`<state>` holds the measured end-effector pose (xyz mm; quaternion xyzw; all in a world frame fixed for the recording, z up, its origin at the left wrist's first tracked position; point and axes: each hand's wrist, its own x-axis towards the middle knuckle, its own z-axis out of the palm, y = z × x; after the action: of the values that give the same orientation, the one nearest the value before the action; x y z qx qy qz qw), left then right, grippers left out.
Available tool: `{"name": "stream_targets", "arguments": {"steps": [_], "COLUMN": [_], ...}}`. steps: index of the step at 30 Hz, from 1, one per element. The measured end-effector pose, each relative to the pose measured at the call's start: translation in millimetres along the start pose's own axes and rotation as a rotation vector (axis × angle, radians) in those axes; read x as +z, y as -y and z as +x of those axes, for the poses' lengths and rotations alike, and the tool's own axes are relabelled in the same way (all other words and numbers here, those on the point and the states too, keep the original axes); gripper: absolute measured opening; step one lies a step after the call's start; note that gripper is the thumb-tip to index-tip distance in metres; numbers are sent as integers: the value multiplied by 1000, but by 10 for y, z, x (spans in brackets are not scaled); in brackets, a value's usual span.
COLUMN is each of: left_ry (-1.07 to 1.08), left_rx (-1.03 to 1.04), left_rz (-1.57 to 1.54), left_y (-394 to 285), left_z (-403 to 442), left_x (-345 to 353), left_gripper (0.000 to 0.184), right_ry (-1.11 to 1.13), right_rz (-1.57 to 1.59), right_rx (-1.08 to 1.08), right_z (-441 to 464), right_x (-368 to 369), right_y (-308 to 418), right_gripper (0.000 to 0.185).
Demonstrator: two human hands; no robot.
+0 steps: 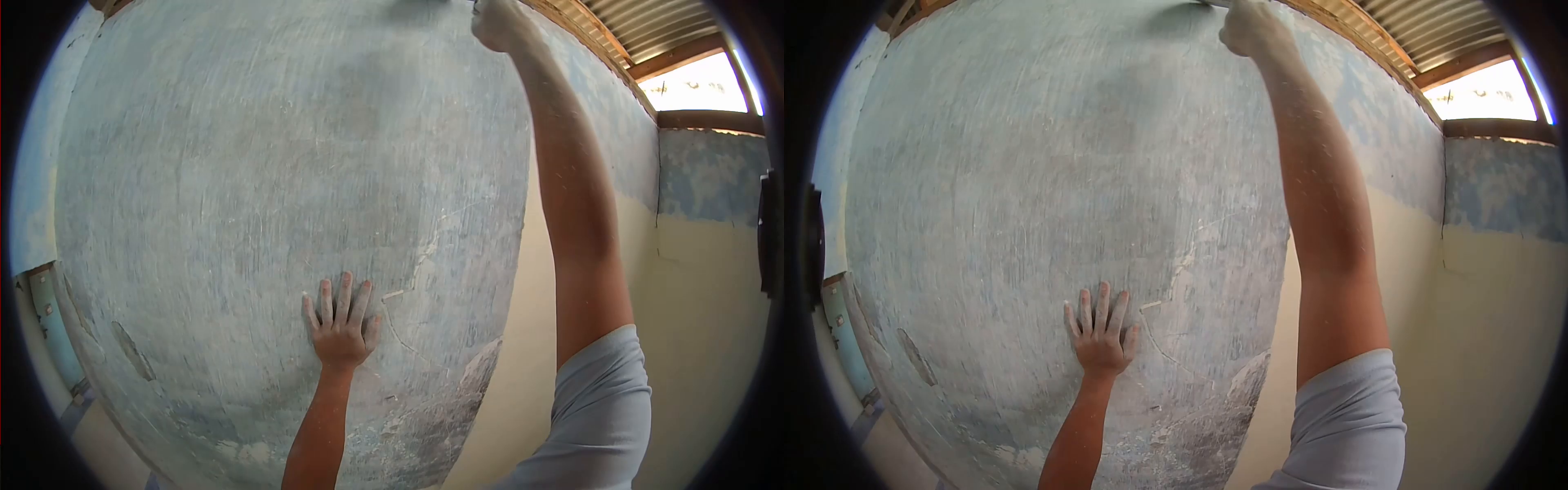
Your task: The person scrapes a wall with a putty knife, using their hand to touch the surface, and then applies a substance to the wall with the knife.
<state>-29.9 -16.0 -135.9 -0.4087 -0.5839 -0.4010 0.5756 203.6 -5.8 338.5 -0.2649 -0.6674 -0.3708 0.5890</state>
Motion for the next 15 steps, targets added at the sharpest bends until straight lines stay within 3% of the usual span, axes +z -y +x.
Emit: {"name": "stream_targets", "arguments": {"steps": [8, 11, 15], "left_ry": [-30, 13, 11], "left_rx": [15, -2, 18], "left_rz": [5, 14, 14], "left_y": [5, -22, -9], "left_z": [26, 44, 37], "left_x": [3, -68, -66], "left_gripper": [57, 58, 59], "right_ry": [-4, -62, 94], "right_rz": [145, 157, 65], "right_rx": [105, -36, -49], "right_z": [-53, -513, -917], "right_x": [125, 272, 128], "right_y": [97, 201, 167], "right_gripper": [35, 27, 25]}}
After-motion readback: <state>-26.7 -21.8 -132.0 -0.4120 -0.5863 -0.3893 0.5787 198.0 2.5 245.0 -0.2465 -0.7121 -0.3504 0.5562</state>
